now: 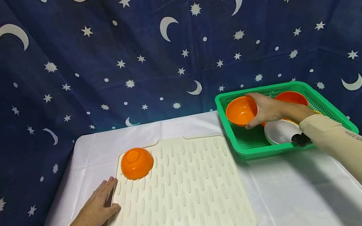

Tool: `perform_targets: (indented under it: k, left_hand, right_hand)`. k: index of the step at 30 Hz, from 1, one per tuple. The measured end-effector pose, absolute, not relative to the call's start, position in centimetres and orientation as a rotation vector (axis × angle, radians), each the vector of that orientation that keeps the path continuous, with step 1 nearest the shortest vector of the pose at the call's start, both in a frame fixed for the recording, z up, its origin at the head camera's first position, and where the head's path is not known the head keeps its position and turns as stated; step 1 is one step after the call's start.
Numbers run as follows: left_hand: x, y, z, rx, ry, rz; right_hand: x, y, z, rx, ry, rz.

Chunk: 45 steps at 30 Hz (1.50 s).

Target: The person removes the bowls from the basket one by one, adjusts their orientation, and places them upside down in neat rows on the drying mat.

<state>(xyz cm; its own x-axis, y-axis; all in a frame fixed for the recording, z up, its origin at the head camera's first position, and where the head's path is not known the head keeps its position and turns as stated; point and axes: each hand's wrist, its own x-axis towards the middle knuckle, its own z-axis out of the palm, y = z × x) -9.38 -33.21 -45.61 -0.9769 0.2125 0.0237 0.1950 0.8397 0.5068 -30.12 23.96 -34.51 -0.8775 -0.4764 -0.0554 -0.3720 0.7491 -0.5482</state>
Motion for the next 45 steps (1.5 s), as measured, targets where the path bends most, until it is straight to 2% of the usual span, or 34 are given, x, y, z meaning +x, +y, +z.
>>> perform_targets:
  k: [10, 20, 26, 39, 45]
  left_hand:
    - [-9.7, -33.4, -44.9, 0.318, 2.936, 0.945]
    - [-8.9, -31.4, -44.2, 0.275, 3.312, 1.105]
    - [-8.5, -29.5, -42.9, 0.211, 3.132, 1.48]
    - [-7.2, -26.3, -42.0, 0.273, 2.715, 1.972]
    - [-7.6, -24.3, -41.9, 0.327, 2.618, 2.063]
  right_hand:
    - [-28.1, 24.4, -32.5, -0.674, 2.76, -0.822]
    - [-25.4, 23.6, -31.4, -0.715, 2.822, -0.777]
    - [-23.5, 22.2, -31.5, -0.752, 2.805, -0.75]
    - [-21.5, 19.4, -32.0, -0.874, 2.728, -0.799]
    - [-21.0, 18.8, -32.6, -0.912, 2.74, -0.807]
